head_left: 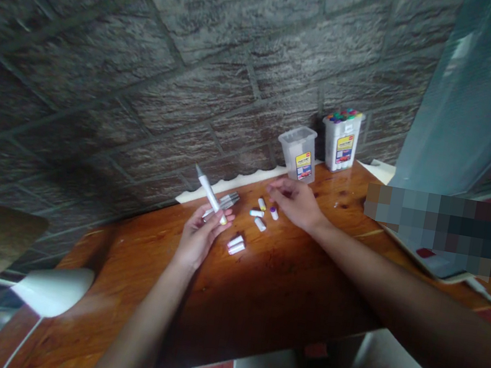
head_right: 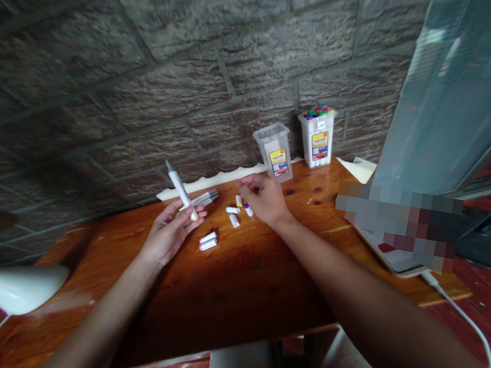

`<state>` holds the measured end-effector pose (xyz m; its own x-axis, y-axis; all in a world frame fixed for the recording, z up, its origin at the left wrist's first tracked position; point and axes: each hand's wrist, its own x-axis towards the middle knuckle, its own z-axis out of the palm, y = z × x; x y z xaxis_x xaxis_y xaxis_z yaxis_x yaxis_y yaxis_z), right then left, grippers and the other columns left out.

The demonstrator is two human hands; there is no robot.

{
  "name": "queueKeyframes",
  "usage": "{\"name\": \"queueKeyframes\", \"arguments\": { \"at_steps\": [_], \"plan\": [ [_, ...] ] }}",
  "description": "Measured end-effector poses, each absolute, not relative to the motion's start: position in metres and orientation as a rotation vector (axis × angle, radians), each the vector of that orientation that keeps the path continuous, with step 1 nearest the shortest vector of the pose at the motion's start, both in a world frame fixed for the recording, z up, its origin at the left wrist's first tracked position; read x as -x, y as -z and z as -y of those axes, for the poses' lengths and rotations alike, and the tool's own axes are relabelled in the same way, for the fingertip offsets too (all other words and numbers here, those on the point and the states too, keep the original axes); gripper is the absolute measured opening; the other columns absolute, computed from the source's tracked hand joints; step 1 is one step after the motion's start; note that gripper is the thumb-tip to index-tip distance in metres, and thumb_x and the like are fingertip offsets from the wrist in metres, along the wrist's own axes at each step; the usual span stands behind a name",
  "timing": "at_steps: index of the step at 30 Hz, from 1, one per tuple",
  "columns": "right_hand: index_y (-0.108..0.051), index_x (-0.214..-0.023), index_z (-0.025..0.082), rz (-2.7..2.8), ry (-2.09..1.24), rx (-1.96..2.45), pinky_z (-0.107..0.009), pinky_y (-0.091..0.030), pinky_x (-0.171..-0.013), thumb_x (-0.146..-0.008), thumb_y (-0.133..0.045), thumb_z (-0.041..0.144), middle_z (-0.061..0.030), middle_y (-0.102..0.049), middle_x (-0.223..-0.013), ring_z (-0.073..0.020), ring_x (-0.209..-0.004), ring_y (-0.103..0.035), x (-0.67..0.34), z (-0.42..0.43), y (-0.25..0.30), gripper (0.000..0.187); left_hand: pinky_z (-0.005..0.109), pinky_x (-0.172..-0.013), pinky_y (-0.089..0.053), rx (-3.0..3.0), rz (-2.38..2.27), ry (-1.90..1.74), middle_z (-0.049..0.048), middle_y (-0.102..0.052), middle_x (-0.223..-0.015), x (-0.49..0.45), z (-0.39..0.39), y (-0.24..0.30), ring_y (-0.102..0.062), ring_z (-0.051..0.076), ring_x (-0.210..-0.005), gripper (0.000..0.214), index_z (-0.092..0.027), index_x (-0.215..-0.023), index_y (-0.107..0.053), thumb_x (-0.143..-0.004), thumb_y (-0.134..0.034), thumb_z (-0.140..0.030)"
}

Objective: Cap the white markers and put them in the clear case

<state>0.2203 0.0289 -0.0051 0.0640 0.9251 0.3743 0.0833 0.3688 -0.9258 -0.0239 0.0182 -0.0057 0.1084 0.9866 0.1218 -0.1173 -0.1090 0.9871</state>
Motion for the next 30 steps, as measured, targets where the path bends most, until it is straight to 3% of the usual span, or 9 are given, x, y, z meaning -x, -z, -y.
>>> {"name": "queueKeyframes", "arguments": {
  "at_steps": [8, 14, 18, 21, 24, 27, 30],
  "plan": [
    [-0.074, -0.095, 0.018, 1.867, -0.31, 1.211, -0.033, -0.048, -0.083, -0.081, -0.07, 0.028, -0.0085, -0.074, -0.094, -0.0217, -0.088, -0.065, -0.223, -0.024, 0.007, 0.017, 0.027, -0.072, -0.06, -1.234, -0.962, -1.179, 0.0086, -0.074, -0.106, 0.022, -0.017, 0.006, -0.073, 0.016, -0.082, 0.035, -0.019, -0.097, -0.066, -0.07, -0.082, -0.034],
    [-0.077, -0.087, 0.023, 2.103, -0.304, 1.283, -0.03, -0.045, -0.077, -0.085, -0.064, 0.017, -0.007, -0.075, -0.088, -0.0215, -0.083, -0.065, -0.221, -0.024, 0.016, 0.014, 0.024, -0.069, -0.058, -1.184, -0.955, -1.177, 0.0042, -0.073, -0.101, 0.021, -0.016, 0.005, -0.07, 0.012, -0.077, 0.04, -0.022, -0.106, -0.065, -0.071, -0.081, -0.031],
    [-0.075, -0.093, 0.021, 2.135, -0.32, 1.311, -0.03, -0.045, -0.074, -0.086, -0.063, 0.018, -0.0074, -0.074, -0.088, -0.0215, -0.082, -0.065, -0.221, -0.022, 0.013, 0.014, 0.022, -0.062, -0.055, -1.121, -0.995, -1.202, 0.0038, -0.072, -0.097, 0.023, -0.019, 0.003, -0.066, 0.01, -0.071, 0.032, -0.02, -0.1, -0.065, -0.075, -0.076, -0.036],
    [-0.073, -0.096, 0.018, 2.143, -0.289, 1.298, -0.03, -0.045, -0.078, -0.087, -0.064, 0.026, -0.0091, -0.072, -0.09, -0.0212, -0.084, -0.064, -0.221, -0.02, 0.009, 0.015, 0.016, -0.048, -0.046, -1.005, -0.992, -1.23, -0.0003, -0.066, -0.077, 0.024, -0.021, 0.002, -0.054, 0.006, -0.054, 0.033, -0.017, -0.095, -0.063, -0.078, -0.073, -0.045],
    [-0.071, -0.103, 0.016, 2.183, -0.168, 1.251, -0.033, -0.044, -0.09, -0.089, -0.062, 0.03, -0.0113, -0.07, -0.102, -0.0236, -0.1, -0.06, -0.219, -0.018, 0.007, 0.023, 0.012, -0.033, -0.027, -0.94, -0.997, -1.242, -0.0078, -0.046, -0.056, 0.024, -0.021, 0.0, -0.033, 0.002, -0.038, 0.039, -0.016, -0.09, -0.061, -0.079, -0.069, -0.053],
    [-0.066, -0.115, 0.014, 2.303, 0.008, 1.219, -0.039, -0.039, -0.099, -0.093, -0.054, 0.025, -0.0133, -0.063, -0.123, -0.027, -0.118, -0.051, -0.213, -0.019, 0.01, 0.028, 0.011, -0.031, -0.018, -0.98, -0.999, -1.258, -0.0106, -0.035, -0.051, 0.024, -0.02, 0.0, -0.025, 0.002, -0.036, 0.042, -0.016, -0.092, -0.061, -0.079, -0.069, -0.055],
    [-0.063, -0.121, 0.013, 2.403, 0.1, 1.246, -0.041, -0.037, -0.1, -0.094, -0.051, 0.022, -0.0142, -0.057, -0.133, -0.0285, -0.124, -0.045, -0.206, -0.024, 0.015, 0.031, 0.011, -0.032, -0.02, -1.028, -0.999, -1.301, -0.0097, -0.038, -0.053, 0.023, -0.019, 0.0, -0.026, 0.002, -0.036, 0.042, -0.014, -0.093, -0.062, -0.078, -0.071, -0.052]
  ]
}}
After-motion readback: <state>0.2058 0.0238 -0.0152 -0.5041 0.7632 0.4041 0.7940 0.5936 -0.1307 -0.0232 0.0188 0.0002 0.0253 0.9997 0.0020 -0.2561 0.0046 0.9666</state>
